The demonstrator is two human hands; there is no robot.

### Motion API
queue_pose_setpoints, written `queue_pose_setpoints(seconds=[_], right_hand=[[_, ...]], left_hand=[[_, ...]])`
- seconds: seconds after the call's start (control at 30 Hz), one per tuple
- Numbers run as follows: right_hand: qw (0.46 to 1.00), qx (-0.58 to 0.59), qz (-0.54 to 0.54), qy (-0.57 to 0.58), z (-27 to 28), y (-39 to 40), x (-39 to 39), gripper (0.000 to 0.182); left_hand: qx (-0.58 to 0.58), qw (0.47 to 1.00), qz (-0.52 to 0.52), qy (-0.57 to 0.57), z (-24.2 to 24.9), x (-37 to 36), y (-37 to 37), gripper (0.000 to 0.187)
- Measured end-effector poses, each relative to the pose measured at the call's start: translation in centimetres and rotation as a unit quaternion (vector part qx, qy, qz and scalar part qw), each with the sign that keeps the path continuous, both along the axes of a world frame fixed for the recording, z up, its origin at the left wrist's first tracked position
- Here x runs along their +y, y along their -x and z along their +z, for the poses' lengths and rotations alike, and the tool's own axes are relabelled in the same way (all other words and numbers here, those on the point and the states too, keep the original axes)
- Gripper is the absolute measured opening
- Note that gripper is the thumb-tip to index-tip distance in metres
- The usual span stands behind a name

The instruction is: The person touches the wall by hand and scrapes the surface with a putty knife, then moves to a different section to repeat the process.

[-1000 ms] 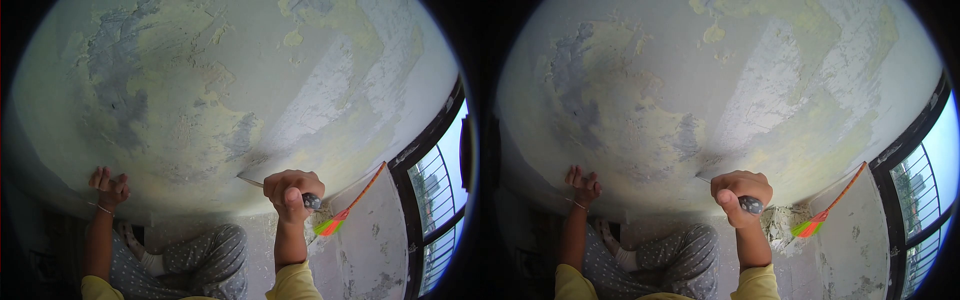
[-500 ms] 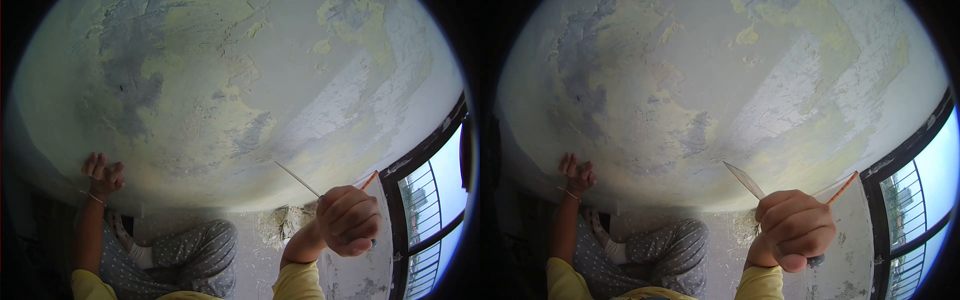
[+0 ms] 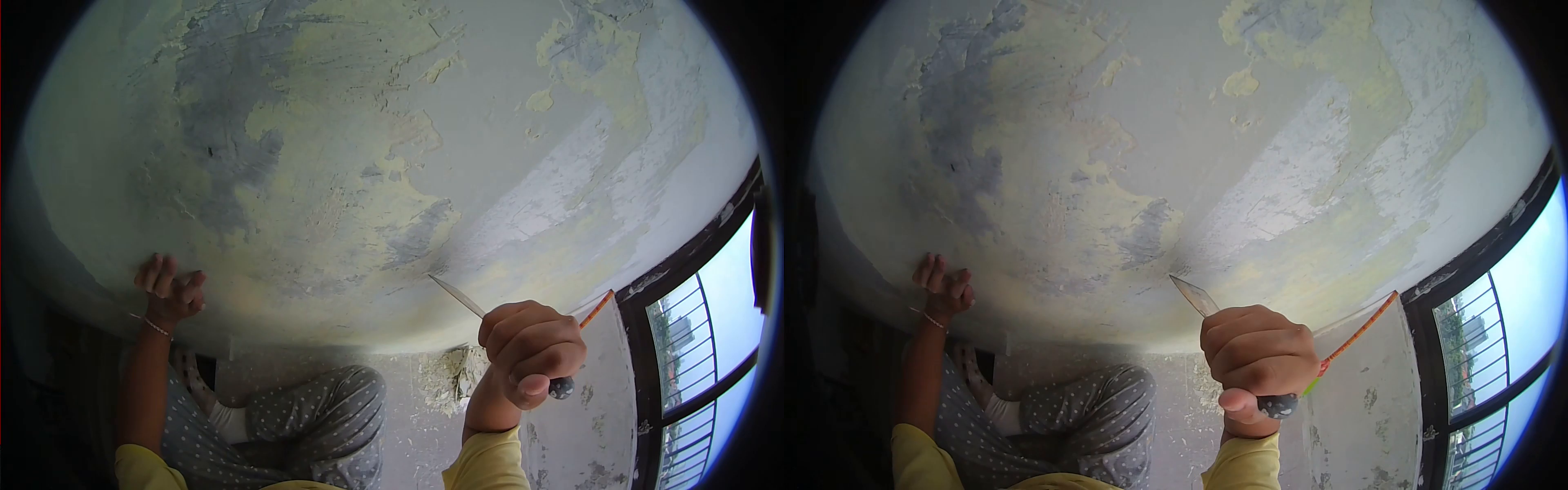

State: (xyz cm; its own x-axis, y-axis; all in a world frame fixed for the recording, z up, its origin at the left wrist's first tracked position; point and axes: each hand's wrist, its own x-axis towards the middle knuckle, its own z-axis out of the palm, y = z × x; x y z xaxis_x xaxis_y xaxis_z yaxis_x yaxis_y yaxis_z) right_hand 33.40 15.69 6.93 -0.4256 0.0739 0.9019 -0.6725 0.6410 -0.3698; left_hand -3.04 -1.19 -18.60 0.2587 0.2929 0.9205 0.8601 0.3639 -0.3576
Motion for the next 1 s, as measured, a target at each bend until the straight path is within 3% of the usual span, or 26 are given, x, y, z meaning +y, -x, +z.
queue_pose_setpoints(seconds=[0.07,0.3,0.37,0.43,0.53,0.63,0.7,0.77,0.83,0.9,1.0], right_hand=[[0.996,0.059,0.061,0.000,0.2,-1.2,0.1,0.052],[0.996,-0.019,0.033,-0.085,0.2,0.3,1.4,0.045],[0.995,0.042,0.069,-0.055,0.5,-1.0,-0.1,0.048],[0.990,0.066,0.076,-0.098,0.8,-1.2,0.3,0.048],[0.997,-0.027,0.036,-0.063,-0.2,0.4,1.8,0.045],[0.996,-0.018,0.046,-0.079,-0.1,-0.1,1.4,0.044],[0.995,0.072,0.075,-0.002,0.0,-2.1,-0.3,0.048],[0.991,0.083,0.105,-0.008,-0.1,-1.9,0.4,0.044],[0.997,-0.049,0.036,0.054,-1.7,0.7,2.3,0.040],[0.993,-0.086,0.025,0.081,-3.1,1.6,3.0,0.040],[0.999,0.000,0.054,0.009,-1.3,-0.5,0.7,0.045]], left_hand=[[0.004,1.000,0.003,-0.001,0.0,0.1,0.2,0.042],[-0.004,1.000,0.006,0.013,-0.2,-0.3,0.1,0.043],[0.001,1.000,0.007,0.012,-0.4,-0.2,0.4,0.043],[-0.002,1.000,0.009,0.014,-0.6,-0.4,0.2,0.043],[0.007,1.000,0.007,0.001,0.0,-0.1,0.0,0.042],[0.007,1.000,0.002,0.005,0.2,-0.1,0.0,0.043],[0.002,1.000,0.001,0.000,0.0,0.0,0.1,0.043],[0.002,1.000,0.003,0.001,-0.2,-0.1,0.1,0.042],[0.009,1.000,-0.001,0.002,-0.2,-0.2,0.1,0.042],[-0.003,1.000,0.006,0.003,-0.2,-0.1,0.1,0.042],[-0.001,1.000,0.004,0.003,0.0,-0.1,-0.1,0.042]])
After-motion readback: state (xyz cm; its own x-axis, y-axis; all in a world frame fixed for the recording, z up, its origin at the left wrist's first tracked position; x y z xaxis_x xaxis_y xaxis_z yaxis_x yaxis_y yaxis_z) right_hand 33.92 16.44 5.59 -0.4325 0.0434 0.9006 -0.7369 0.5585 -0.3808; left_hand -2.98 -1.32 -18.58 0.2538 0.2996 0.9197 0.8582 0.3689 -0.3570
